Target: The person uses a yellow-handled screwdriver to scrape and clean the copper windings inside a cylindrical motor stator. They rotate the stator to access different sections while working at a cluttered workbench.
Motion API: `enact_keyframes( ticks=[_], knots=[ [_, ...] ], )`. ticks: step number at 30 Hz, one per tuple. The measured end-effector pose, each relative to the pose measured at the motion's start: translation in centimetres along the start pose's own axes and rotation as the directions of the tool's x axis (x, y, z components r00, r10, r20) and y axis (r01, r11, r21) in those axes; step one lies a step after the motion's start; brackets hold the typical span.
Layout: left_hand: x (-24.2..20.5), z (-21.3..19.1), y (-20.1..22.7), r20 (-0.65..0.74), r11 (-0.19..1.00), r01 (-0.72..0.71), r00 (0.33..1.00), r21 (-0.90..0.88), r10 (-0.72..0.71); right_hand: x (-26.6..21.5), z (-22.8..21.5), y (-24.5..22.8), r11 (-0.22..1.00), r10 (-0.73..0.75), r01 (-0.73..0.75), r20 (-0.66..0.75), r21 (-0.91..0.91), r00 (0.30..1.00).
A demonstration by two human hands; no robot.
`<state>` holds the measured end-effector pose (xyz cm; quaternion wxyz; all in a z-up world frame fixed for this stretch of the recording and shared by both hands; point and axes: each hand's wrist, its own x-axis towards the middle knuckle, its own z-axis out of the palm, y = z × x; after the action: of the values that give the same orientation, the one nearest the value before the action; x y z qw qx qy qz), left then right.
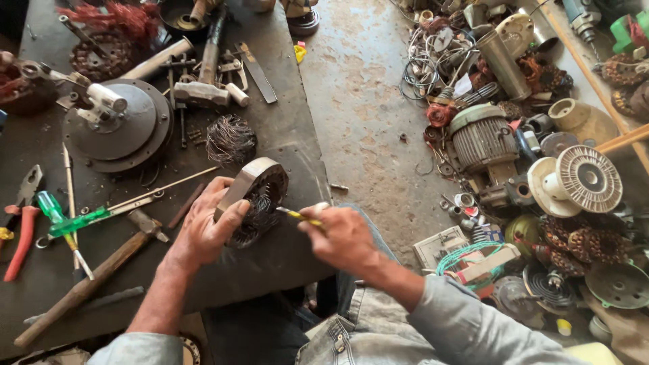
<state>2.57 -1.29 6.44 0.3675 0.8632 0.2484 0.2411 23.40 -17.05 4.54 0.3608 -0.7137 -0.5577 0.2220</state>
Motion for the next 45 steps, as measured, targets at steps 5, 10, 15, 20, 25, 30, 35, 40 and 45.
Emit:
enact_keyframes(
  ticks=[5, 10, 15, 20, 25, 30, 35, 40, 45],
  knots=[
    [0.0, 0.0, -0.9, 0.09, 1.0, -0.014, 0.996, -0.016, 0.015, -0.1, -0.6, 1.3, 0.998, 0.062, -0.062, -0.015, -0.02, 0.998],
    [-0.4, 0.2, -1.0, 0.066, 0.994, 0.108, 0.992, 0.031, -0.109, 0.6, 0.6, 1.1, 0.999, 0.026, -0.026, -0.016, -0.019, 1.0],
    [-0.1, 0.2, -1.6, 0.089, 0.986, 0.167, 0.982, -0.027, -0.164, 0.8, 1.6, 2.4, 0.997, -0.055, 0.053, -0.022, -0.062, 0.998],
    [-0.4, 0.2, -4.2, -0.043, 0.994, 0.085, 0.996, 0.069, -0.082, 3.0, 2.7, 6.3, 0.969, -0.05, 0.029, 0.08, 0.247, 0.996],
    [-0.4, -0.9, -5.9, 0.17, 0.868, 0.269, 0.962, -0.417, -0.216, 5.3, 3.4, 8.5, 0.809, 0.036, -0.251, 0.382, 0.532, 0.924],
    [-0.3, -0.8, -6.8, 0.2, 0.789, 0.344, 0.939, -0.508, -0.28, 4.4, 2.8, 6.9, 0.927, 0.049, -0.133, 0.238, 0.351, 0.97],
    [-0.2, -1.0, -5.4, 0.144, 0.921, 0.226, 0.971, -0.317, -0.189, 3.3, 1.7, 5.2, 0.957, 0.082, -0.123, 0.163, 0.261, 0.983],
    [0.1, -1.3, -4.5, 0.249, 0.892, 0.347, 0.927, -0.292, -0.279, 3.1, 1.3, 4.3, 0.963, 0.097, -0.133, 0.158, 0.236, 0.983],
    [0.3, -1.2, -4.9, 0.315, 0.794, 0.456, 0.883, -0.401, -0.348, 3.6, 2.3, 5.5, 0.972, 0.031, -0.065, 0.153, 0.226, 0.988]
  ],
)
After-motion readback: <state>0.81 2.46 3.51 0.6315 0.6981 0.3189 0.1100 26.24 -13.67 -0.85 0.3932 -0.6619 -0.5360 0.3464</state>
